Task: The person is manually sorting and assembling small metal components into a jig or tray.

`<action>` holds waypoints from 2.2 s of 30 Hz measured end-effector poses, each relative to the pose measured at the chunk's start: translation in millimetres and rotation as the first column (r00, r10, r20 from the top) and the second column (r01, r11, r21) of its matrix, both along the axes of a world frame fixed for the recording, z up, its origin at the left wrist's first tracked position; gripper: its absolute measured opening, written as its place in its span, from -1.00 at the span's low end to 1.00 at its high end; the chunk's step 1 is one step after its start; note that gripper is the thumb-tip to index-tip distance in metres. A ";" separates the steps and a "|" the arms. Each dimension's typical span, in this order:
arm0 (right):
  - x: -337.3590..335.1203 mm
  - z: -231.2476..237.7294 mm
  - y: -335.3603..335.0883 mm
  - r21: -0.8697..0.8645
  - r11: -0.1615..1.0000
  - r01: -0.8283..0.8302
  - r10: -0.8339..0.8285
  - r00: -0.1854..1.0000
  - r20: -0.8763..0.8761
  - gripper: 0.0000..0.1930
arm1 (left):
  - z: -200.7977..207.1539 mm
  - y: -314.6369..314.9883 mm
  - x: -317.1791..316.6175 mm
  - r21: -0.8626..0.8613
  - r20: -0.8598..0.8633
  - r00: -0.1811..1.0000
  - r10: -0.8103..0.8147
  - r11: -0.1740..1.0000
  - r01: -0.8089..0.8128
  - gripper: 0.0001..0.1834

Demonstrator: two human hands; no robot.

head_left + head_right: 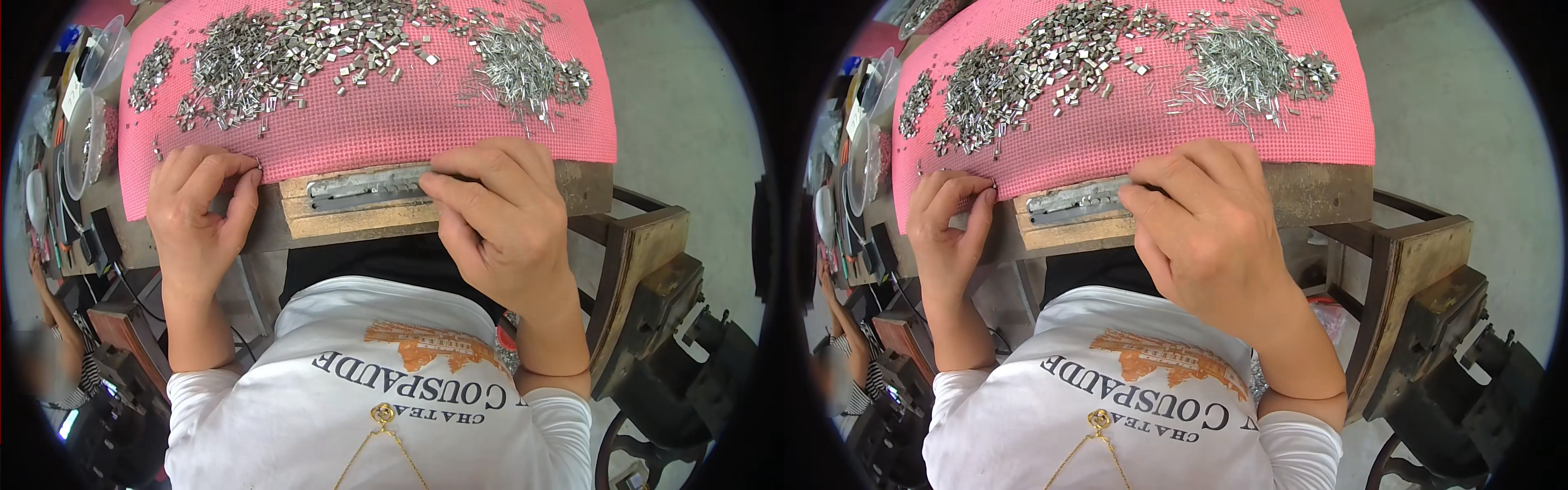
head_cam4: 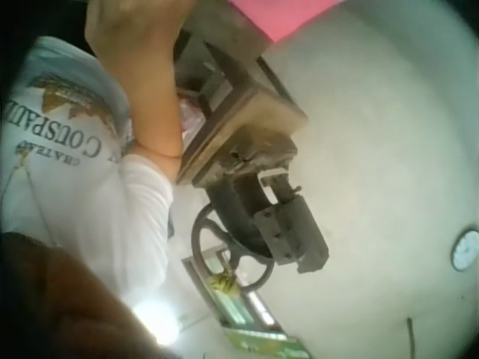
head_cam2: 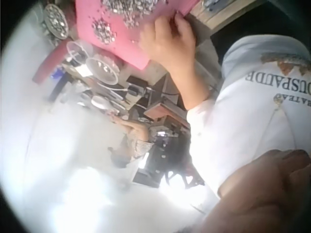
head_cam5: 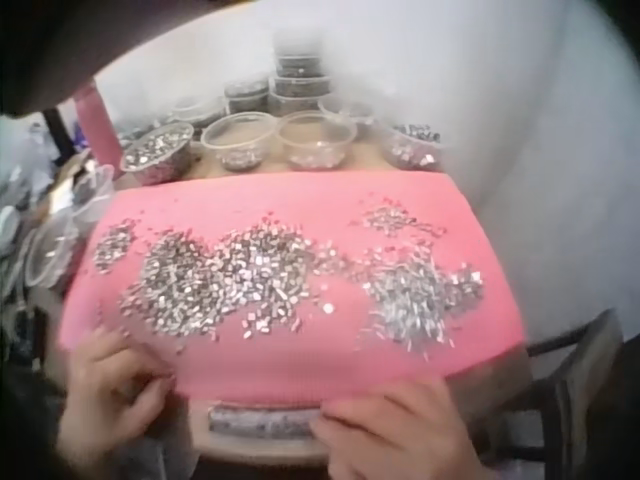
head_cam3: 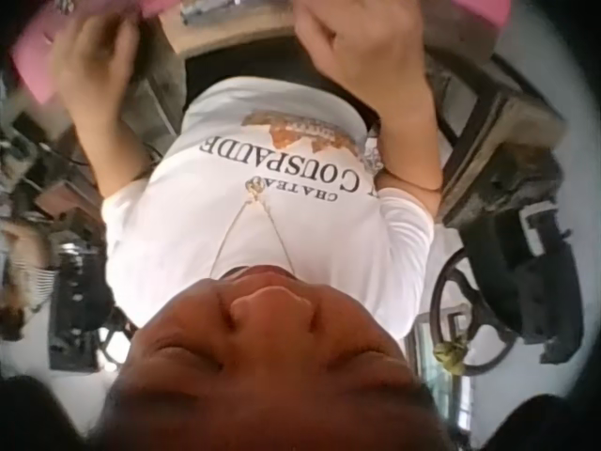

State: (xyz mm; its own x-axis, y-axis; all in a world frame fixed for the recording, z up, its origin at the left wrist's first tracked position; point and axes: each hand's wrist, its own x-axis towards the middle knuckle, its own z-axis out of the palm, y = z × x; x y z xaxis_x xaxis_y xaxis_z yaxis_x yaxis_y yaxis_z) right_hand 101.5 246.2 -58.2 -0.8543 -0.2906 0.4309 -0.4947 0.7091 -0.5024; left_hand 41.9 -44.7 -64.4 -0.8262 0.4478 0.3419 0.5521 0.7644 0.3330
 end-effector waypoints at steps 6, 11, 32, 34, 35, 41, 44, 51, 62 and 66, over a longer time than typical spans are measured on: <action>1.0 -8.8 12.5 -0.094 0.988 0.123 -0.126 0.992 -0.023 -0.58 | -2.6 17.4 3.1 0.137 0.070 0.997 0.026 0.990 -0.035 -0.87; -4.1 -32.7 26.5 -0.232 0.950 0.210 -0.241 0.963 -0.116 -0.58 | 3.5 65.9 8.3 0.291 0.047 0.965 -0.258 0.928 0.233 -0.83; -10.6 -57.8 30.3 -0.569 0.797 0.202 -0.286 0.956 -0.062 -0.68 | 7.1 94.5 14.0 0.108 -0.020 0.965 -0.262 0.959 0.262 -0.77; -8.1 -55.4 32.6 -0.537 0.814 0.223 -0.289 0.956 -0.041 -0.67 | 10.4 86.7 9.9 0.181 0.062 0.977 -0.206 0.965 0.192 -0.74; -7.3 -54.1 33.9 -0.548 0.810 0.210 -0.282 0.958 -0.049 -0.67 | 12.3 81.4 7.5 0.257 0.153 0.975 -0.161 0.959 0.118 -0.72; -2.8 -49.9 41.0 -0.501 0.838 0.215 -0.263 0.964 -0.026 -0.70 | 13.5 20.1 -12.3 0.185 0.144 0.982 0.119 0.972 -0.145 -0.75; -2.6 -49.6 41.4 -0.504 0.835 0.220 -0.257 0.966 -0.003 -0.71 | 8.5 17.3 -9.4 0.098 0.133 0.987 0.095 0.989 -0.108 -0.77; 2.2 -44.0 44.9 -0.532 0.806 0.258 -0.293 0.956 0.020 -0.73 | 6.3 25.5 -18.0 -0.005 0.059 0.994 0.097 0.995 -0.097 -0.86; 9.7 -29.5 89.1 -0.257 0.854 0.453 -0.459 0.887 0.040 -0.84 | -6.8 19.9 -12.8 0.057 0.035 0.996 0.082 0.995 -0.084 -0.87; 8.6 -27.4 91.6 -0.138 0.915 0.378 -0.383 0.924 -0.009 -0.84 | -8.2 29.5 -9.0 0.008 0.034 0.999 0.014 1.000 -0.014 -0.84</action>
